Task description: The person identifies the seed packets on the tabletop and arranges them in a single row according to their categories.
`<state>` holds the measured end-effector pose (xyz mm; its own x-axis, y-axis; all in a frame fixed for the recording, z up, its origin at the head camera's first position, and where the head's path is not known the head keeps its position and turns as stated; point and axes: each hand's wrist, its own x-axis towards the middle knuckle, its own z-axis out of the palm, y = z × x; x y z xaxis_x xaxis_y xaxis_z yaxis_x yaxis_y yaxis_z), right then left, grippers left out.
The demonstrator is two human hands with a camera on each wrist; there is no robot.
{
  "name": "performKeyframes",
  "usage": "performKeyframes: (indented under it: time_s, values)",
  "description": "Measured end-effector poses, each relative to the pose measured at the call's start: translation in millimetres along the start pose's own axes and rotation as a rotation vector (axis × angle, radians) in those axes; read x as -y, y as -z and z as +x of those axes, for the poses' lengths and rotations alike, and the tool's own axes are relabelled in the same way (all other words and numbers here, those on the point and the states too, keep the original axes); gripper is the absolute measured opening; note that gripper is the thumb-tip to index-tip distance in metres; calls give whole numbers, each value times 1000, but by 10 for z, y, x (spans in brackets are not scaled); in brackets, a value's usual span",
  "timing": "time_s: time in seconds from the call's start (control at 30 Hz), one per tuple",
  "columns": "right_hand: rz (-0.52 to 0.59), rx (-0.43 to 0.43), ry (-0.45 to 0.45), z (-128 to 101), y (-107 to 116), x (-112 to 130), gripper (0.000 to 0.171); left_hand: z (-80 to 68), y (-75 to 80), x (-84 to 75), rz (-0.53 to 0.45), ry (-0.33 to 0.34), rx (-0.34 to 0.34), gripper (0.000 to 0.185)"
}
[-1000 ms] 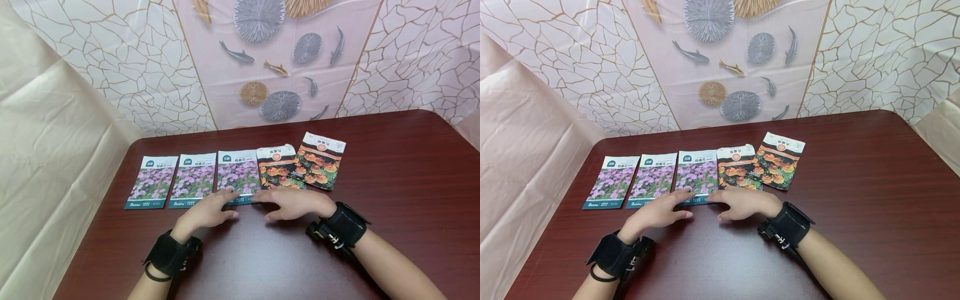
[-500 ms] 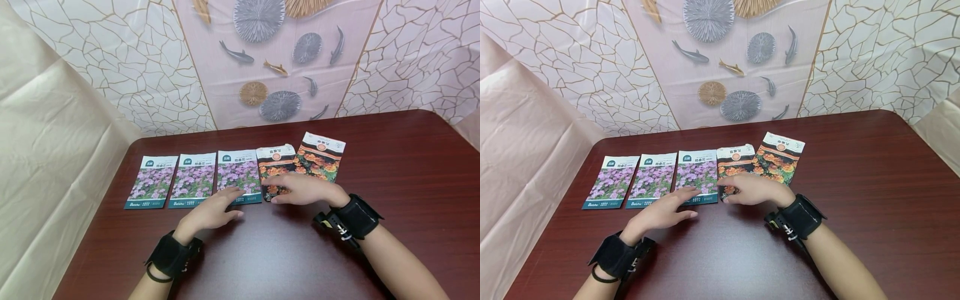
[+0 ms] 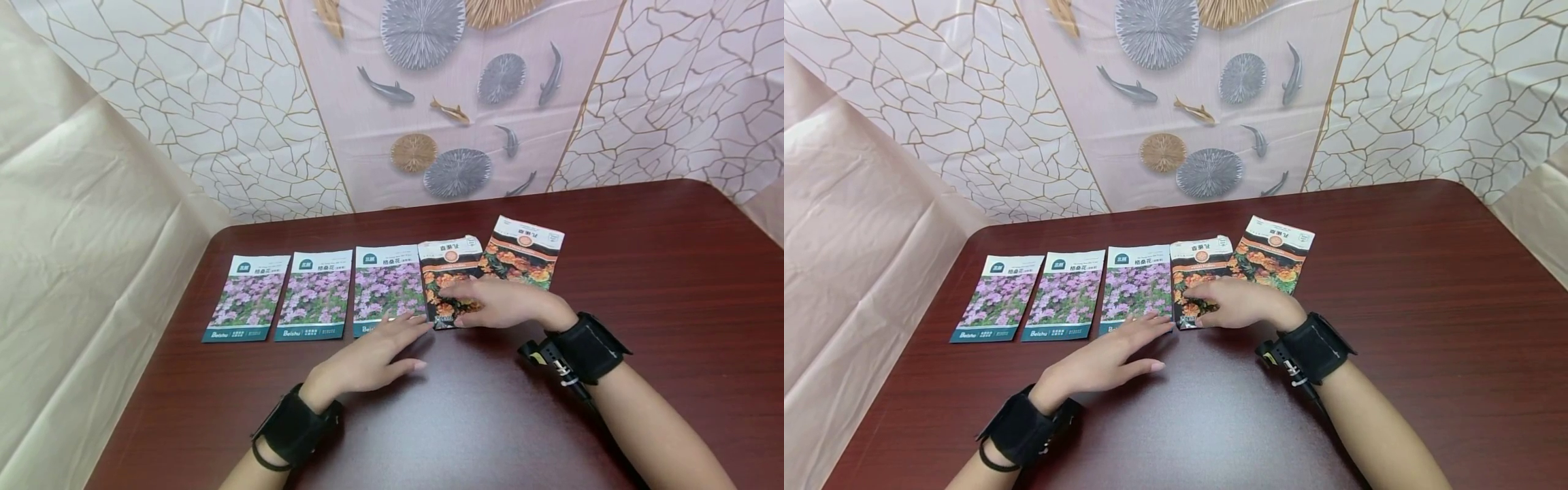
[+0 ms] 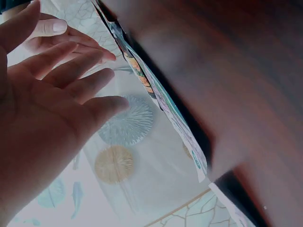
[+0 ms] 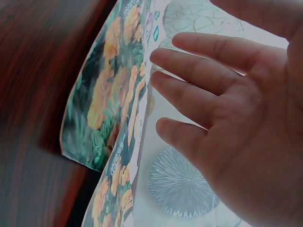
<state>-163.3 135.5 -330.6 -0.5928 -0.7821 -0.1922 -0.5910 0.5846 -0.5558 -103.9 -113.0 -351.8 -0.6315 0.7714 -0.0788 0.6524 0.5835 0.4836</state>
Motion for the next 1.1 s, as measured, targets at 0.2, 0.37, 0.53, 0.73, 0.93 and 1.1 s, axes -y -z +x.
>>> performKeyframes:
  time_s: [0.2,0.37,0.53,0.73,0.93,1.1]
  values:
    - [-4,40,-7,29,-49,-13,54,8,-23,-64,50,-20,-3,56]
    - [-2,81,-33,18,-50,-4,55,3,-36,-93,67,-6,14,56]
    - [-3,114,-54,-3,-32,3,56,6,-51,-102,83,2,34,56]
    - [1,145,-73,-27,-12,1,57,-3,-48,-147,91,27,75,57]
    - [-12,157,-76,-35,-7,16,58,-15,-62,-186,117,36,82,58]
    - [-22,158,-76,-28,-23,17,57,-13,-76,-204,127,50,94,58]
